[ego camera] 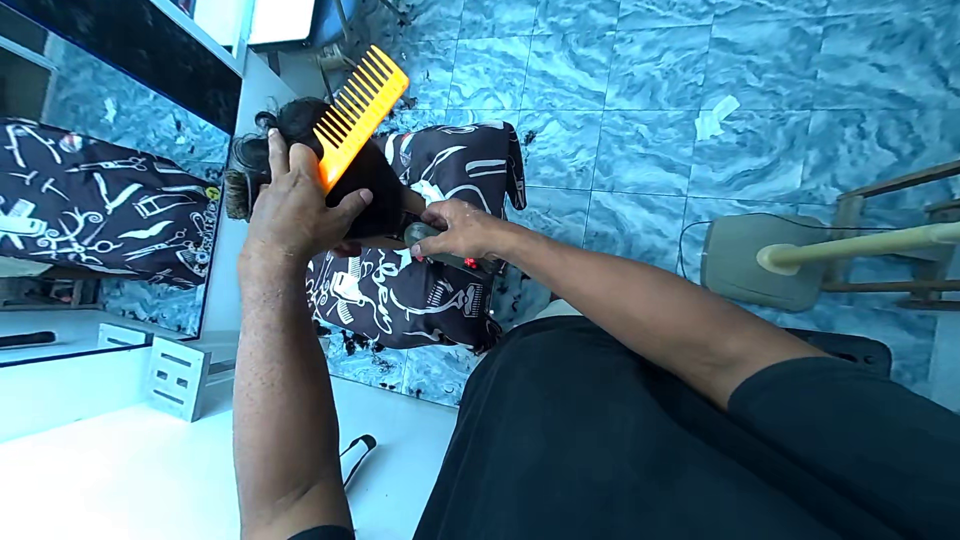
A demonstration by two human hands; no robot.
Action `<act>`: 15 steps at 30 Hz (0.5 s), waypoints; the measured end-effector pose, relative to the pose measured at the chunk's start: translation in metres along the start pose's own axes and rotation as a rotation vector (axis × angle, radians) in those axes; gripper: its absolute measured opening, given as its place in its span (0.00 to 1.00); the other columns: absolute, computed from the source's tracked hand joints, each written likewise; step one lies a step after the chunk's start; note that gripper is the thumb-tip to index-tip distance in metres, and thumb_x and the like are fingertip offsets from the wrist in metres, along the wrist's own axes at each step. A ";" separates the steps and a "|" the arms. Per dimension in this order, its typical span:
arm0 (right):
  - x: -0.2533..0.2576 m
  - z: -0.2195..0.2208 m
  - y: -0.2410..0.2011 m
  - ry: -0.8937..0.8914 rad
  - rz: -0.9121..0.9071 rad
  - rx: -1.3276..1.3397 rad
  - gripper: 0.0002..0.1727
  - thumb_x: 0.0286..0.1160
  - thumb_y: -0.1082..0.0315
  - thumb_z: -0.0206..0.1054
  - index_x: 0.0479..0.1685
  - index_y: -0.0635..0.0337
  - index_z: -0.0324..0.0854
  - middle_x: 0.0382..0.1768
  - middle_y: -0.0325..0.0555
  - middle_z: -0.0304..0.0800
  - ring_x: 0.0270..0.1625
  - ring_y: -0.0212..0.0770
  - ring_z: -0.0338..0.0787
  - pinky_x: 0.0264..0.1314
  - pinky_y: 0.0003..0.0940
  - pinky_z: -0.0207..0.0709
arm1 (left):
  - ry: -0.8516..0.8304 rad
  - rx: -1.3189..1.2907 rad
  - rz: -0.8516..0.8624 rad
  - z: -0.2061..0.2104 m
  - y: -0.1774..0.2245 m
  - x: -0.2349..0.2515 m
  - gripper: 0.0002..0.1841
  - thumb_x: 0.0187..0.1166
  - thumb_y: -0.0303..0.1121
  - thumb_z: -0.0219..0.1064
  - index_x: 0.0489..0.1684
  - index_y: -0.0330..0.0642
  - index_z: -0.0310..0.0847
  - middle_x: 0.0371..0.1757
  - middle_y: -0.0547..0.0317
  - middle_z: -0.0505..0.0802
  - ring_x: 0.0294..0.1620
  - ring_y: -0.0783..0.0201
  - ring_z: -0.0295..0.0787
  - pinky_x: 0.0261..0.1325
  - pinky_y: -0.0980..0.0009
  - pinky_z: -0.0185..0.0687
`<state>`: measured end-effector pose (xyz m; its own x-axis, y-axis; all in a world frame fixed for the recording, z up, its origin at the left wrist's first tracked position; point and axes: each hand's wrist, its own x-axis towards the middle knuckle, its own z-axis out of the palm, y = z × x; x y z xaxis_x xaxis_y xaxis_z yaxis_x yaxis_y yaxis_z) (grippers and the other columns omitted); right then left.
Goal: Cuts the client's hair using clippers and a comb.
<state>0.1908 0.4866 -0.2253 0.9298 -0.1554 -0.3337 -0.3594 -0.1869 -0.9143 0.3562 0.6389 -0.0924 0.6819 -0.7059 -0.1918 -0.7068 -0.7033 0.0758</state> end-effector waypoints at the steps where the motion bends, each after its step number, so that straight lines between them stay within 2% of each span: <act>1: 0.000 0.000 0.001 0.010 0.065 -0.029 0.30 0.63 0.47 0.82 0.55 0.62 0.84 0.47 0.54 0.90 0.50 0.49 0.91 0.56 0.56 0.84 | -0.011 -0.001 0.001 -0.001 -0.001 0.000 0.46 0.72 0.74 0.59 0.70 0.37 0.65 0.94 0.32 0.49 0.78 0.25 0.73 0.62 0.27 0.77; 3: 0.001 0.000 0.003 0.019 0.124 -0.038 0.30 0.62 0.46 0.83 0.51 0.63 0.85 0.44 0.56 0.90 0.47 0.52 0.91 0.52 0.58 0.84 | -0.029 -0.015 0.008 -0.003 -0.003 0.002 0.47 0.71 0.77 0.54 0.71 0.39 0.65 0.95 0.34 0.48 0.82 0.28 0.69 0.65 0.28 0.75; 5: 0.001 -0.001 -0.001 0.015 0.014 0.060 0.29 0.64 0.50 0.83 0.56 0.63 0.84 0.47 0.53 0.91 0.48 0.46 0.91 0.55 0.52 0.85 | -0.040 -0.027 0.032 -0.003 -0.005 0.003 0.47 0.69 0.74 0.61 0.72 0.39 0.64 0.95 0.34 0.46 0.83 0.28 0.68 0.66 0.28 0.75; 7: -0.001 -0.003 -0.010 -0.044 -0.103 0.159 0.31 0.69 0.55 0.81 0.67 0.64 0.81 0.55 0.51 0.92 0.55 0.40 0.92 0.63 0.43 0.86 | -0.036 -0.021 0.053 -0.002 -0.006 0.004 0.45 0.66 0.67 0.72 0.70 0.37 0.64 0.95 0.33 0.46 0.81 0.26 0.70 0.64 0.28 0.76; 8: -0.001 -0.003 -0.012 -0.051 -0.098 0.155 0.29 0.69 0.55 0.81 0.65 0.64 0.81 0.54 0.51 0.93 0.53 0.40 0.93 0.61 0.42 0.87 | -0.031 -0.011 0.054 -0.002 -0.007 0.004 0.45 0.65 0.65 0.74 0.70 0.37 0.64 0.95 0.33 0.46 0.80 0.26 0.71 0.64 0.28 0.77; 10: -0.002 -0.003 -0.009 -0.005 0.034 0.030 0.26 0.65 0.51 0.83 0.51 0.63 0.84 0.42 0.53 0.91 0.44 0.46 0.91 0.50 0.51 0.85 | -0.030 -0.012 0.044 -0.002 -0.005 0.004 0.45 0.64 0.63 0.77 0.71 0.37 0.64 0.94 0.33 0.46 0.79 0.26 0.71 0.64 0.28 0.77; 11: -0.001 -0.003 -0.005 0.012 0.106 -0.039 0.28 0.62 0.48 0.83 0.47 0.63 0.85 0.40 0.55 0.90 0.43 0.50 0.90 0.49 0.56 0.84 | -0.030 -0.011 0.040 -0.002 -0.004 0.003 0.45 0.64 0.63 0.78 0.70 0.37 0.64 0.94 0.33 0.46 0.79 0.26 0.72 0.63 0.29 0.77; 13: -0.002 -0.004 -0.001 0.017 0.149 -0.075 0.30 0.61 0.47 0.84 0.50 0.63 0.84 0.42 0.56 0.89 0.45 0.53 0.90 0.51 0.59 0.84 | -0.024 -0.014 0.038 -0.002 -0.003 0.004 0.46 0.63 0.63 0.79 0.70 0.36 0.65 0.94 0.31 0.47 0.77 0.26 0.73 0.63 0.28 0.78; 15: 0.000 -0.002 -0.003 0.019 0.059 0.007 0.29 0.63 0.50 0.84 0.55 0.63 0.84 0.45 0.54 0.90 0.46 0.49 0.91 0.53 0.54 0.85 | -0.020 -0.015 0.043 -0.002 -0.003 0.003 0.46 0.63 0.62 0.79 0.70 0.36 0.65 0.94 0.31 0.47 0.77 0.25 0.73 0.63 0.28 0.77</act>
<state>0.1913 0.4849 -0.2219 0.9051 -0.1840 -0.3833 -0.4133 -0.1699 -0.8946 0.3610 0.6383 -0.0915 0.6467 -0.7340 -0.2074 -0.7326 -0.6735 0.0987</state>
